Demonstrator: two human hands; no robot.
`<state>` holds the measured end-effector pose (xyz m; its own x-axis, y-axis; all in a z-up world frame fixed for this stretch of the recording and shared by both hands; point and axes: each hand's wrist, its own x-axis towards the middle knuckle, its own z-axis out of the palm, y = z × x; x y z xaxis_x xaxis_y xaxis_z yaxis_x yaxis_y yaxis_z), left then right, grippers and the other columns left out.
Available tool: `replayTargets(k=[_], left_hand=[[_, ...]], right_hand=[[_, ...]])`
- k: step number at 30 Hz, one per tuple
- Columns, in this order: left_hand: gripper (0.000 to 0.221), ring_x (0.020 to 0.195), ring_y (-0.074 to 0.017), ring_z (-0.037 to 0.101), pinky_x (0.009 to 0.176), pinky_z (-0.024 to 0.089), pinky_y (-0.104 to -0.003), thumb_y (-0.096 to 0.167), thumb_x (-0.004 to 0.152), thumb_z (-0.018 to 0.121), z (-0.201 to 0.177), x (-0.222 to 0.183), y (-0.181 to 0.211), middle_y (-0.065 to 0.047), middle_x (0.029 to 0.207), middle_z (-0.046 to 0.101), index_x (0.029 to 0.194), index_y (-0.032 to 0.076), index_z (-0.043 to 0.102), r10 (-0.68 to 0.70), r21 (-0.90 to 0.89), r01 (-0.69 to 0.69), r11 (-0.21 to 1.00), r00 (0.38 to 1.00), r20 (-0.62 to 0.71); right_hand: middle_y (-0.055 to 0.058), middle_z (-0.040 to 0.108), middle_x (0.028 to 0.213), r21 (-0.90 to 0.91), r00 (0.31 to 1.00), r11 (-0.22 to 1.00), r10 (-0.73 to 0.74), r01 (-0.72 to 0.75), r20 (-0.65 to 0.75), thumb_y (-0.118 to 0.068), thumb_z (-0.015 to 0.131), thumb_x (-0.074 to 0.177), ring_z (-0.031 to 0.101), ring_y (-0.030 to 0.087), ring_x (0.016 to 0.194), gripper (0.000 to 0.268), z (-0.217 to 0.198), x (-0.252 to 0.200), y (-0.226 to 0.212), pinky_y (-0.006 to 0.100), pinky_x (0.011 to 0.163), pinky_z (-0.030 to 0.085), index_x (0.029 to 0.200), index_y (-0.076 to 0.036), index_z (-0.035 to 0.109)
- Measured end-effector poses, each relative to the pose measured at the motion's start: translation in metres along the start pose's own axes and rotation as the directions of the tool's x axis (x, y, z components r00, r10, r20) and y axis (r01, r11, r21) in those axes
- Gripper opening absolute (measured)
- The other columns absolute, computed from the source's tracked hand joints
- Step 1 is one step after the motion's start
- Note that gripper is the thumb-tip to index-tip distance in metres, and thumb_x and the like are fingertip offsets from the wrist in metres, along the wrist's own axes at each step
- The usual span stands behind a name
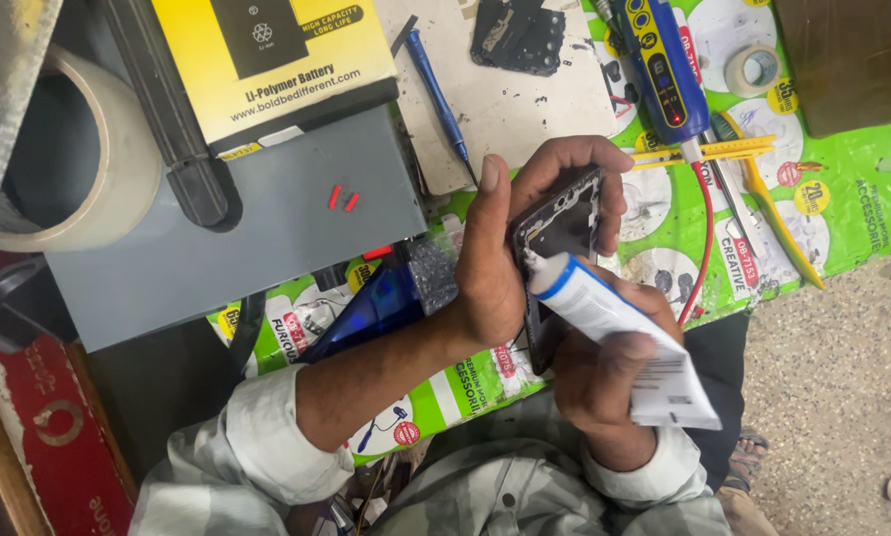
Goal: The person applies adhesive from a tube along the inner edges of a disassembled smartphone frame. They rotate the phone to cover multiple sides and continue applying adhesive in a continuous line around the perimeter.
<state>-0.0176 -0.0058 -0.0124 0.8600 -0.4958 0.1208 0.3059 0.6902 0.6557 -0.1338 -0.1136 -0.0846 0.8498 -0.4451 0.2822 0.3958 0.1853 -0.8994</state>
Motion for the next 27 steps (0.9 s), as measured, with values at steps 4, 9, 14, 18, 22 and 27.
replayTargets(k=[4, 9, 14, 18, 22, 27], left_hand=[[0.089, 0.087, -0.0167, 0.061, 0.084, 0.052, -0.03, 0.073, 0.106, 0.02, -0.003, 0.007, 0.008, -0.011, 0.101, 0.063, 0.13, -0.004, 0.058, -0.138, -0.008, 0.138, 0.99, 0.99, 0.019], [0.095, 0.069, -0.0181, 0.064, 0.065, 0.054, -0.032, 0.077, 0.095, 0.019, -0.012, 0.025, 0.018, -0.011, 0.086, 0.066, 0.121, -0.002, 0.067, -0.469, 0.123, 0.48, 0.869, 0.877, -0.106], [0.087, 0.066, -0.0135, 0.057, 0.059, 0.049, -0.029, 0.079, 0.095, 0.027, -0.018, 0.027, 0.021, -0.005, 0.082, 0.057, 0.116, 0.005, 0.067, -0.497, 0.253, 0.529, 0.81, 0.849, -0.182], [0.087, 0.067, -0.0122, 0.054, 0.061, 0.046, -0.027, 0.081, 0.099, 0.029, -0.019, 0.03, 0.02, -0.004, 0.083, 0.055, 0.107, 0.003, 0.067, -0.509, 0.272, 0.507, 0.818, 0.858, -0.069], [0.092, 0.067, -0.0118, 0.058, 0.062, 0.051, -0.028, 0.084, 0.095, 0.023, -0.018, 0.028, 0.017, -0.005, 0.082, 0.06, 0.103, 0.003, 0.067, -0.518, 0.314, 0.52, 0.794, 0.85, -0.096], [0.099, 0.068, -0.0133, 0.059, 0.064, 0.053, -0.029, 0.085, 0.097, 0.014, -0.02, 0.027, 0.016, -0.006, 0.081, 0.061, 0.098, 0.001, 0.065, -0.453, 0.429, 0.441, 0.788, 0.888, -0.082]], right_hand=[[0.015, 0.062, 0.109, 0.145, 0.926, 0.957, -0.192, 0.25, -0.325, -0.047, 0.056, 0.12, 0.065, 0.025, 0.099, 0.048, -0.007, 0.022, 0.002, 0.04, 0.094, 0.054, 0.125, 0.0, 0.048], [0.017, 0.067, 0.105, 0.172, 0.947, 0.961, -0.164, 0.217, -0.277, -0.046, 0.062, 0.11, 0.07, 0.026, 0.079, 0.052, -0.015, 0.052, -0.01, 0.035, 0.072, 0.059, 0.138, -0.007, 0.043], [0.018, 0.068, 0.104, 0.004, 0.96, 0.969, -0.244, 0.247, -0.137, -0.043, 0.072, 0.102, 0.072, 0.029, 0.08, 0.054, -0.013, 0.055, 0.012, 0.038, 0.074, 0.063, 0.133, -0.007, 0.047], [0.018, 0.068, 0.111, -0.086, 0.964, 0.968, -0.243, 0.235, -0.103, -0.038, 0.077, 0.102, 0.07, 0.026, 0.101, 0.054, -0.026, 0.054, 0.019, 0.038, 0.098, 0.058, 0.133, -0.002, 0.051], [0.016, 0.064, 0.112, -0.01, 0.989, 0.994, -0.11, 0.109, -0.103, -0.03, 0.078, 0.104, 0.065, 0.024, 0.101, 0.05, -0.033, 0.052, 0.023, 0.036, 0.096, 0.053, 0.131, 0.001, 0.051], [0.016, 0.063, 0.116, -0.083, 0.994, 0.994, -0.071, 0.064, -0.083, -0.024, 0.077, 0.106, 0.064, 0.022, 0.101, 0.046, -0.031, 0.045, 0.021, 0.035, 0.095, 0.054, 0.133, 0.001, 0.05]])
